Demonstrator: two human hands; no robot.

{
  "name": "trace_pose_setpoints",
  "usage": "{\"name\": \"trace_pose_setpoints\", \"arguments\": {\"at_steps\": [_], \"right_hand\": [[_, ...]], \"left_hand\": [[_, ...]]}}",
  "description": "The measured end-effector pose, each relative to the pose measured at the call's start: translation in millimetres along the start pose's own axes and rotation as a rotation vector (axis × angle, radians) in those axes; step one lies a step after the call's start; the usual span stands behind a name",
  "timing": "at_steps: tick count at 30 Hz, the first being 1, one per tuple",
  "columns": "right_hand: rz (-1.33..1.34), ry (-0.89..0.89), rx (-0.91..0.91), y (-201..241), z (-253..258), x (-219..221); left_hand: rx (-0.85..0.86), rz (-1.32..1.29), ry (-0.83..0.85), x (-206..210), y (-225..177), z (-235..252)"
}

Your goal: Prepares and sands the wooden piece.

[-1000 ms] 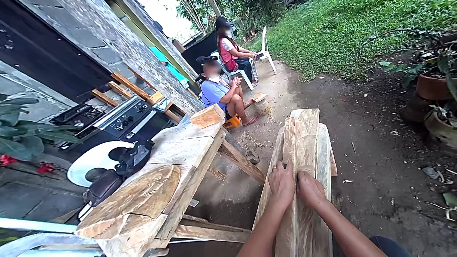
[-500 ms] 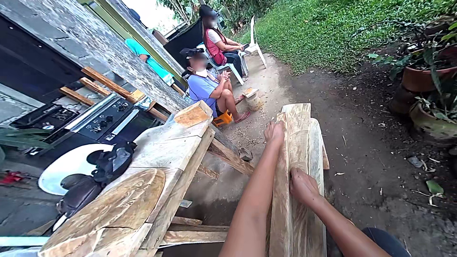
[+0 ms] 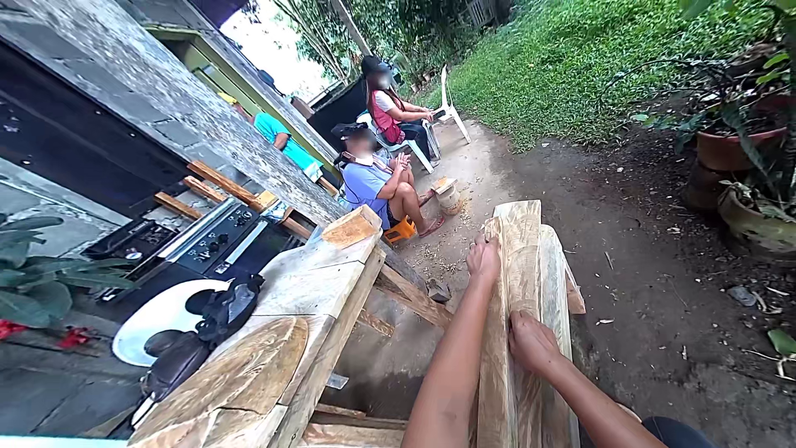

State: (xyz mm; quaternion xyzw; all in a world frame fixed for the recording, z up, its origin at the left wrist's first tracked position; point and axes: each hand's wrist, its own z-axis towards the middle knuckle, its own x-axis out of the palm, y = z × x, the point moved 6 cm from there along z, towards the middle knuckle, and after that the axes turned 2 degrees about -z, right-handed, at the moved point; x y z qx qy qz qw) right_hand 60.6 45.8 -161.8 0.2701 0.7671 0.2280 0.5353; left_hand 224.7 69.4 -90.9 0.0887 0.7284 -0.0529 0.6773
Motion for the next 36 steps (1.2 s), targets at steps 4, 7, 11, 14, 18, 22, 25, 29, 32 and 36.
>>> {"name": "trace_pose_setpoints", "arguments": {"at_steps": [4,7,11,14,18,22,25,29,32,36], "right_hand": [[-0.004,-0.001,-0.001,1,1,1],[-0.01,-0.005,0.007,1,2,0],[-0.015,-0.017,0.012,1,1,0],[-0.011,-0.02,0.02,1,-1,0],[-0.021,-0.019,0.029,1,-1,0],[-0.021,-0.017,0.022,0,-1,0],[-0.02,-0.011,0.021,0,0,0],[-0.029,-0.002,0.025,0,-1,0],[-0.032,-0.002,0.025,0,0,0],[-0.031,-0.006,0.028,1,-1,1]], "left_hand": [[0.018,-0.012,0.018,6,9,-32],[0.029,-0.007,-0.005,11,15,-59],[0.026,0.001,0.03,14,19,-94],[0.033,-0.001,0.02,18,21,-118],[0.042,0.0,0.014,23,26,-142],[0.042,0.007,0.023,24,29,-164],[0.052,0.026,0.013,26,31,-185],[0.059,0.028,0.031,29,37,-214],[0.09,0.002,-0.066,31,42,-236],[0.151,-0.041,-0.197,34,48,-259]]}}
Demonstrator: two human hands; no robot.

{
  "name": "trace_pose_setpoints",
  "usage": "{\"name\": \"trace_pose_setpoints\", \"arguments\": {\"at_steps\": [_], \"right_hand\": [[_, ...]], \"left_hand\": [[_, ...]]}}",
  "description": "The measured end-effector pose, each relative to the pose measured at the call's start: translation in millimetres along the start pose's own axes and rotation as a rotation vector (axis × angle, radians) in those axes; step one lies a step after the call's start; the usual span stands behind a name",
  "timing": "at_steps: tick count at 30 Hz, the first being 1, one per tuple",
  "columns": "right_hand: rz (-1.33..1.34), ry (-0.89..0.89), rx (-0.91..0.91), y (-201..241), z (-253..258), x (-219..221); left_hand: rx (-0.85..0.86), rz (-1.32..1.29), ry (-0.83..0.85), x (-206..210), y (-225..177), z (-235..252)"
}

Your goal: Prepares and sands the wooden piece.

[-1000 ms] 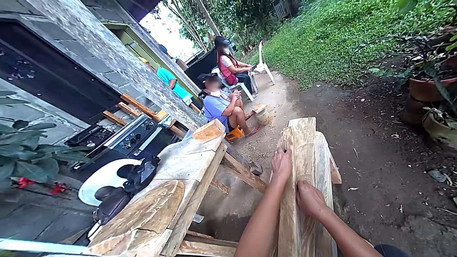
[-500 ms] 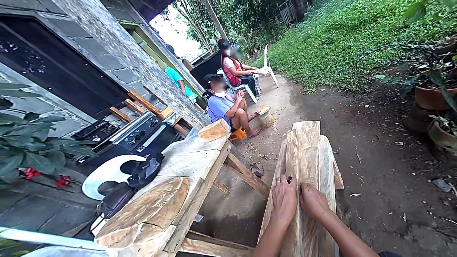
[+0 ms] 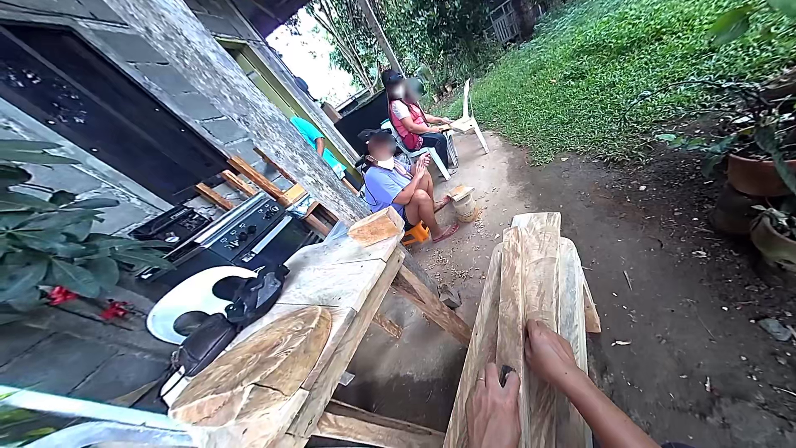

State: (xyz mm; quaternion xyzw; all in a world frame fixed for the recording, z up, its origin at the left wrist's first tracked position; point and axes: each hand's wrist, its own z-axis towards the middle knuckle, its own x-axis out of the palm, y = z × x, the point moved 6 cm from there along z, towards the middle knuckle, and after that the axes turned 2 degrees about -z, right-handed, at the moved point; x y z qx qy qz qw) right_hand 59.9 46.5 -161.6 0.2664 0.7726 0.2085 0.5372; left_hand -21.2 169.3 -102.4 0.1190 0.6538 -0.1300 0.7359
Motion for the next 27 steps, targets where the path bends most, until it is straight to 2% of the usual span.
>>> {"name": "trace_pose_setpoints", "arguments": {"at_steps": [9,15,17,24,27], "right_hand": [[-0.008,-0.027,0.001,1,1,1],[-0.026,-0.033,0.01,2,-1,2],[-0.031,-0.032,0.01,2,-1,2],[-0.023,-0.042,-0.001,1,-4,4],[-0.025,-0.047,0.0,1,-4,4]], "left_hand": [[0.013,-0.089,-0.036,2,7,-3],[-0.091,-0.079,0.037,4,8,3],[-0.124,-0.069,0.046,6,8,10],[-0.167,-0.025,0.277,4,2,60],[-0.162,-0.022,0.288,5,-1,82]]}}
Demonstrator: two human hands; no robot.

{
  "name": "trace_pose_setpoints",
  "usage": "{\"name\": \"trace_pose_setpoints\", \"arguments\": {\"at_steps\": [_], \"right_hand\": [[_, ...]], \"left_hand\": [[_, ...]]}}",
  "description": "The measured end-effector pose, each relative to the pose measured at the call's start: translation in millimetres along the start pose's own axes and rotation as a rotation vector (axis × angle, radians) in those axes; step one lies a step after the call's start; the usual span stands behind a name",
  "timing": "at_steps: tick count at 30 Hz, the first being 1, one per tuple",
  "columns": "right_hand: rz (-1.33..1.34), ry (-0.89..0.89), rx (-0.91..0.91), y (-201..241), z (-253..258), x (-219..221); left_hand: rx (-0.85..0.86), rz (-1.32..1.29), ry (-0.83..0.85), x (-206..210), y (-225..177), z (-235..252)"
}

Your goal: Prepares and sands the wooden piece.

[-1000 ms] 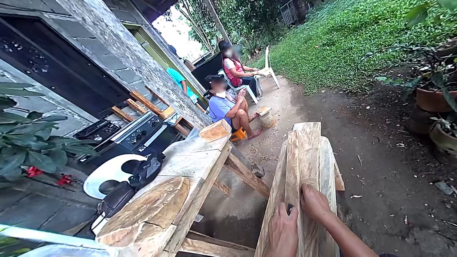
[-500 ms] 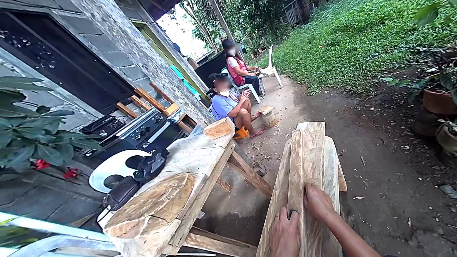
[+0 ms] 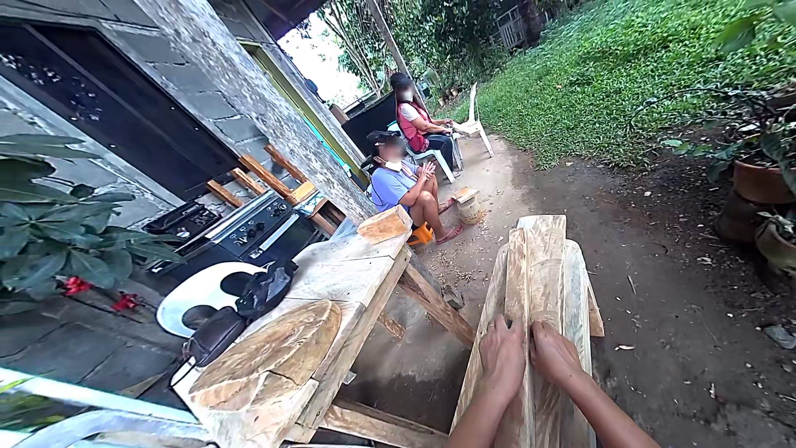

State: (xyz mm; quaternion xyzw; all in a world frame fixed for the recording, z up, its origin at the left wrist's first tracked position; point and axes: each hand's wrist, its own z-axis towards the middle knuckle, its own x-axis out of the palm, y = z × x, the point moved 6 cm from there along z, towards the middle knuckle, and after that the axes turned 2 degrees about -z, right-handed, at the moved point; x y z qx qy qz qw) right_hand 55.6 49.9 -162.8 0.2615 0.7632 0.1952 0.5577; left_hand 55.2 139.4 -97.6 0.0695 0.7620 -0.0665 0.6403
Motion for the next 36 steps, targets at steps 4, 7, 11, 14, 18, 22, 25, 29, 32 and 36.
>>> {"name": "trace_pose_setpoints", "arguments": {"at_steps": [4,7,11,14,18,22,25,29,32,36], "right_hand": [[-0.002,0.001,0.003,-1,-1,1],[-0.003,0.003,-0.005,-2,-2,1],[0.006,0.006,-0.006,-3,-1,1],[0.001,0.018,0.0,-2,-2,0],[-0.004,0.02,-0.003,-1,0,-1],[-0.005,0.029,-0.002,1,2,-3],[-0.003,0.036,-0.001,1,2,-3],[-0.014,0.041,0.008,2,2,-2],[-0.008,0.051,0.009,1,3,-2],[-0.013,0.053,0.005,1,3,-2]], "left_hand": [[-0.011,0.005,-0.002,-5,-10,27],[-0.015,-0.001,0.001,-9,-17,47],[-0.015,-0.002,-0.011,-16,-23,74],[-0.021,-0.003,-0.012,-20,-27,87],[-0.017,0.028,-0.017,-21,-29,102],[-0.023,0.048,-0.027,-23,-32,114],[-0.024,0.049,-0.03,-26,-35,122],[-0.028,0.038,-0.032,-30,-37,133],[-0.031,0.024,-0.039,-31,-39,142],[-0.032,0.013,-0.046,-32,-41,154]]}}
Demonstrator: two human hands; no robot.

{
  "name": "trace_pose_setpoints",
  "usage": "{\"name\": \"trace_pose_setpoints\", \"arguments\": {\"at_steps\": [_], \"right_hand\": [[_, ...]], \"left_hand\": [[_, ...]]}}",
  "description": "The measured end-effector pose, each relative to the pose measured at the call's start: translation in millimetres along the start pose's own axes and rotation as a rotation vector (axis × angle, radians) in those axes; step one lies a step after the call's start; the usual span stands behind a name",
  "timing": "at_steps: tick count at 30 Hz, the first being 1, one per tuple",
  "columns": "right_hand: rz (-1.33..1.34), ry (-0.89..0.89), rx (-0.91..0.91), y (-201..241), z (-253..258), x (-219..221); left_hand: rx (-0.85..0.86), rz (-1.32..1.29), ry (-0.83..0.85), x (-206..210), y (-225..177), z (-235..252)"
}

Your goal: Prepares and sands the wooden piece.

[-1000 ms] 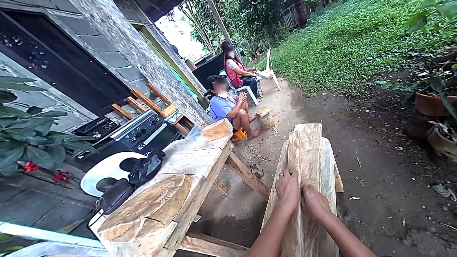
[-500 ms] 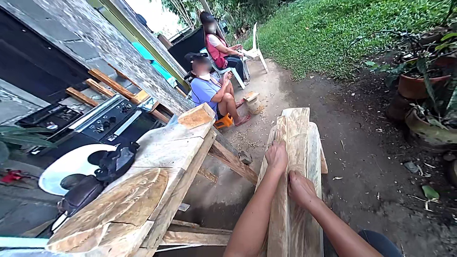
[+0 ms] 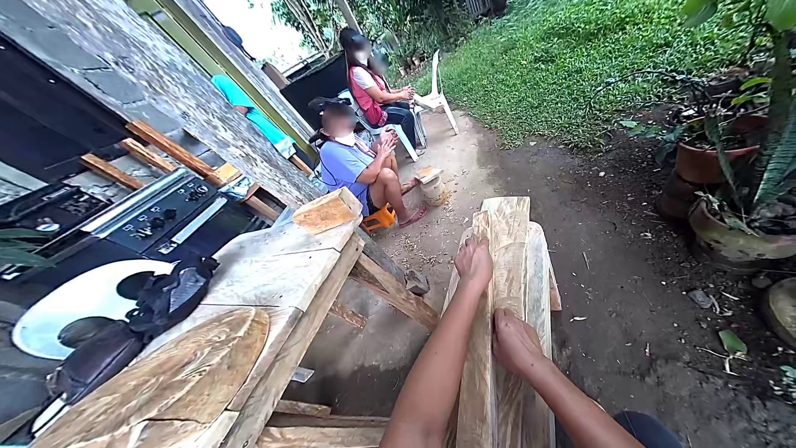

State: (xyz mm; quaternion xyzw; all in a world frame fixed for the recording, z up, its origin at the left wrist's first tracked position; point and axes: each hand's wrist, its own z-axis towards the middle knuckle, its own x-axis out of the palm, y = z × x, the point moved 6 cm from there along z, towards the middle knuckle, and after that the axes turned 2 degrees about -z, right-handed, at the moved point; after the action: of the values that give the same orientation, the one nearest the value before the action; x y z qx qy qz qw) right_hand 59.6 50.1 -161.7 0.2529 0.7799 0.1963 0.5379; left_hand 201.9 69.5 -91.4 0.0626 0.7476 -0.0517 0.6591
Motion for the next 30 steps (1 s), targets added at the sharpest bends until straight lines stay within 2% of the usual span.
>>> {"name": "trace_pose_setpoints", "arguments": {"at_steps": [15,24,30], "right_hand": [[0.003,0.001,0.0,-1,0,-2],[0.038,0.006,-0.01,0,1,-4],[0.049,0.013,-0.017,0,1,-4]], "left_hand": [[0.029,-0.049,-0.016,-9,-13,40],[0.018,-0.071,-0.009,-7,-2,34],[0.043,-0.029,0.019,0,6,-1]]}}
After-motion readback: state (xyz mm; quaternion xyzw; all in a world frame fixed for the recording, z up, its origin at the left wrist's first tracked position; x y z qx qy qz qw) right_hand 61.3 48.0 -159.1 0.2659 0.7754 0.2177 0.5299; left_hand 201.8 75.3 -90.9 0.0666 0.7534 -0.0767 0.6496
